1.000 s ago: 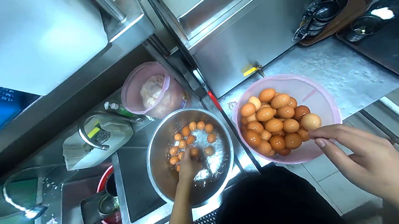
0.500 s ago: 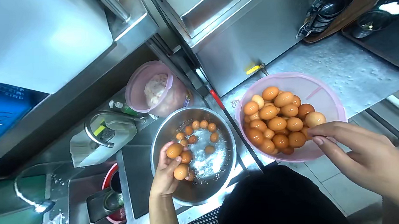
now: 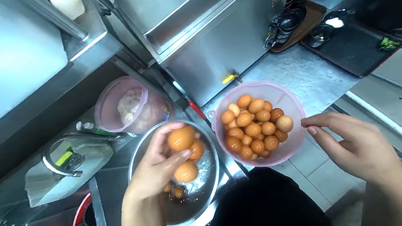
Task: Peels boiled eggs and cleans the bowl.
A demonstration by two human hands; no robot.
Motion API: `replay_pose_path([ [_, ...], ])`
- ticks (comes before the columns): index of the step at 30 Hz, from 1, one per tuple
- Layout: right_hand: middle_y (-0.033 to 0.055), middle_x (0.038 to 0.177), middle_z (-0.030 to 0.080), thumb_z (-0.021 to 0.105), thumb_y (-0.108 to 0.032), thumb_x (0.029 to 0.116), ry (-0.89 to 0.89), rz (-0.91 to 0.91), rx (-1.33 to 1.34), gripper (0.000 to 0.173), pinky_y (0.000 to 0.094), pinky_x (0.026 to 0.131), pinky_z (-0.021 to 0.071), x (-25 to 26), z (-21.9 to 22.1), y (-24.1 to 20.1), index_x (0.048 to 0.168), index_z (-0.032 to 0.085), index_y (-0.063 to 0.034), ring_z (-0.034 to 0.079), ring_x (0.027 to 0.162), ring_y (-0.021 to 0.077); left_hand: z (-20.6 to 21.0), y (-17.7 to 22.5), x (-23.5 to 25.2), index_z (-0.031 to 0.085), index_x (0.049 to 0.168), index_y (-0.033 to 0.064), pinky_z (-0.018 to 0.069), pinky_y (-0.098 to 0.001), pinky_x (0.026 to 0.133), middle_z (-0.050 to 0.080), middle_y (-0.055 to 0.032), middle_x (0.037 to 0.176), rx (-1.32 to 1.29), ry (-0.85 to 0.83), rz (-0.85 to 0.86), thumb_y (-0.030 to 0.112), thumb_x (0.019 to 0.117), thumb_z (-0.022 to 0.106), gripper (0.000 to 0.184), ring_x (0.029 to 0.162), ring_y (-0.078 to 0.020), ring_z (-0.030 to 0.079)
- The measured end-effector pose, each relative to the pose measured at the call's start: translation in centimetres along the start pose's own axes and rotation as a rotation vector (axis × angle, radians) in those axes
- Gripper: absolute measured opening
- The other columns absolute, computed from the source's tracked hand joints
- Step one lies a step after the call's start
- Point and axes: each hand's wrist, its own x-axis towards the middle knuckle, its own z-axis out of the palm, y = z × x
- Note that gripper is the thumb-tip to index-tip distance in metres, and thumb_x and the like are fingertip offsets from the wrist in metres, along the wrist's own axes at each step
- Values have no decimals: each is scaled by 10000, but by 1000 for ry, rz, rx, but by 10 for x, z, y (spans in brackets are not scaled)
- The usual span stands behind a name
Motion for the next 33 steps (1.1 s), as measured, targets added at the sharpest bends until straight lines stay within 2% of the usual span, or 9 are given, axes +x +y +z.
replay_pose_path([
  [3, 4, 1048, 712, 524, -237, 1020, 28, 9, -19, 272, 307, 847, 570, -3, -9, 3, 1108, 741, -100, 668, 971, 85, 47, 28, 57, 498, 1433, 198, 617, -332, 909, 655, -30, 1300, 260, -160, 58, 41, 929, 669, 554, 1091, -164, 689],
  [5, 7, 1047, 712, 525, -238, 1016, 36, 15, -27, 275, 318, 852, 572, -7, -12, 5, 1105, 741, -92, 669, 978, 91, 86, 28, 93, 522, 1434, 206, 597, -360, 965, 621, -9, 1350, 429, -234, 55, 47, 962, 666, 518, 1148, -129, 662],
  [8, -5, 1054, 713, 523, -246, 1014, 55, 38, -31, 278, 311, 853, 580, -17, -18, 8, 1111, 739, -102, 671, 975, 83, 139, 13, 131, 529, 1457, 260, 551, -484, 999, 613, -68, 1336, 720, -359, 58, 62, 997, 618, 509, 1217, -221, 618],
  [14, -14, 1065, 719, 519, -271, 1024, 107, 140, -71, 284, 338, 877, 587, -49, -29, 26, 1108, 744, -118, 680, 1009, 93, 194, -2, 158, 499, 1477, 387, 578, -508, 857, 600, -89, 1301, 1185, -500, 143, 132, 1043, 545, 506, 1122, -335, 626],
  [18, -13, 1054, 717, 509, -282, 1029, 118, 182, -82, 294, 339, 866, 583, -61, -31, 35, 1100, 745, -121, 676, 996, 94, 212, -3, 161, 496, 1472, 412, 577, -481, 796, 585, -131, 1300, 1364, -466, 153, 50, 988, 593, 612, 1142, -381, 593],
  [22, -34, 1050, 717, 513, -284, 1024, 129, 195, -76, 287, 331, 876, 588, -61, -28, 36, 1096, 747, -136, 677, 1003, 82, 227, -5, 150, 463, 1501, 400, 593, -496, 754, 567, -152, 1320, 1349, -358, 32, 83, 963, 640, 649, 1195, -408, 574],
  [24, -44, 1051, 714, 514, -279, 1026, 120, 184, -62, 276, 330, 879, 585, -58, -26, 37, 1095, 743, -143, 674, 1004, 73, 232, -8, 141, 485, 1487, 375, 595, -505, 700, 579, -156, 1303, 1290, -263, -3, 86, 917, 687, 671, 1151, -405, 601],
  [26, -47, 1050, 713, 513, -277, 1026, 114, 169, -55, 275, 326, 869, 585, -54, -24, 38, 1102, 742, -146, 673, 998, 70, 236, -12, 136, 496, 1487, 365, 591, -501, 708, 589, -141, 1290, 1261, -197, -51, 85, 934, 662, 642, 1126, -386, 615],
  [33, -47, 1028, 706, 511, -273, 1023, 72, 115, -32, 277, 305, 851, 581, -39, -17, 37, 1101, 743, -145, 667, 976, 61, 236, -8, 146, 464, 1517, 332, 581, -569, 766, 540, -180, 1390, 1223, -219, -317, 93, 947, 656, 647, 1139, -428, 612],
])
